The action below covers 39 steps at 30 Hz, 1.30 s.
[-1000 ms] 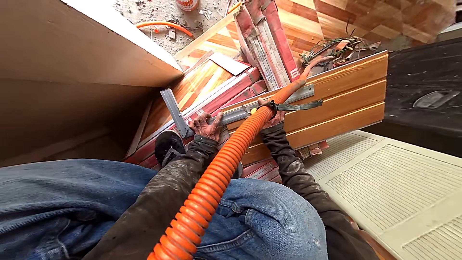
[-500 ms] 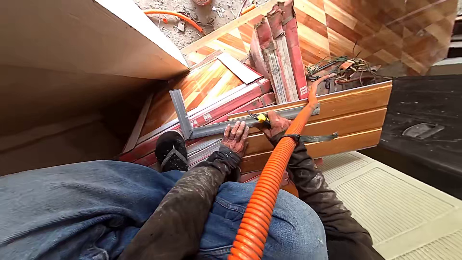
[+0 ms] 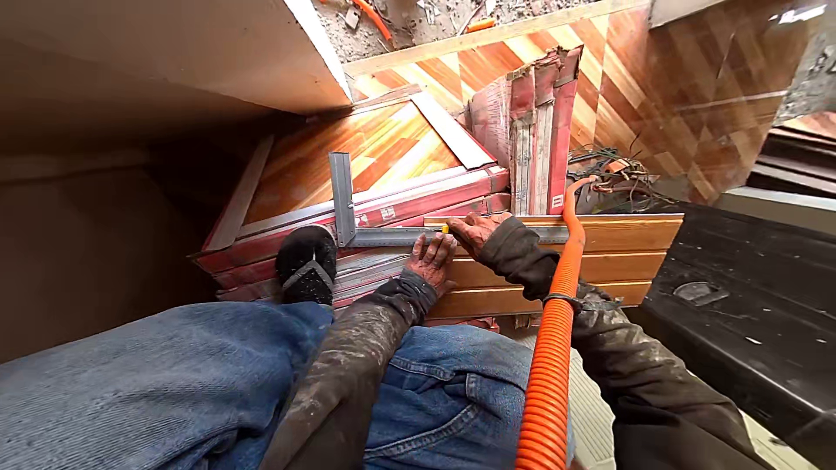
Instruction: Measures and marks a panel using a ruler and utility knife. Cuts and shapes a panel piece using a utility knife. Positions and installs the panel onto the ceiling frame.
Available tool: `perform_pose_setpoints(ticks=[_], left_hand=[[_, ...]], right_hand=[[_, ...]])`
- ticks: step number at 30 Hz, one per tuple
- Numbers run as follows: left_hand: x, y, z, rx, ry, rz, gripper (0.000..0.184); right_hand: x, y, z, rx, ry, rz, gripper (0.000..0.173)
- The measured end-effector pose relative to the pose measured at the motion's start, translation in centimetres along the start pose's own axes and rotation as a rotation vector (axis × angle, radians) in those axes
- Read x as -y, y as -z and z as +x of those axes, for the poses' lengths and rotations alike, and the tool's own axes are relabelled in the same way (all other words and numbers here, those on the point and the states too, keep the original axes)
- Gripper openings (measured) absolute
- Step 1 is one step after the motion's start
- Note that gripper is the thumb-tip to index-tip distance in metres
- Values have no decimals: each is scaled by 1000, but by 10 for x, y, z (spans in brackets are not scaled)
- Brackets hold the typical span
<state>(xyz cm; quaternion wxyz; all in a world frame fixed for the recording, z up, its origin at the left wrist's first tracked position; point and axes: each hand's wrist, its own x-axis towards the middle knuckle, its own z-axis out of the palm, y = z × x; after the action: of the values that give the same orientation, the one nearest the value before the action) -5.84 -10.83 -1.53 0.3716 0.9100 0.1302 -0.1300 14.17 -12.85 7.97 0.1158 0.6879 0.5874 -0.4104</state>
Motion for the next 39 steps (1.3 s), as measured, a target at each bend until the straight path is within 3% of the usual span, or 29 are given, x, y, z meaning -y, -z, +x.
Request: perform_pose_setpoints(ticks=[5,9,16,29,39], left_hand=[[3,-4,-1,-60,-30,22,74],[1,1,1,-2,-11,23,75],[6,-14,-1,-173,-59,57,73],[7,-16,-3,-181,-58,41,71],[7,-16,-3,-200,-66,59,69]], right_hand=[[-3,-2,0,15,-1,-22,32],[-5,-4,2,-2,26,-23,34],[-8,-1,10,55,28,-39,33],[-14,-8,12,13,74,8,36],[-5,3,18,132,19,-18,38]])
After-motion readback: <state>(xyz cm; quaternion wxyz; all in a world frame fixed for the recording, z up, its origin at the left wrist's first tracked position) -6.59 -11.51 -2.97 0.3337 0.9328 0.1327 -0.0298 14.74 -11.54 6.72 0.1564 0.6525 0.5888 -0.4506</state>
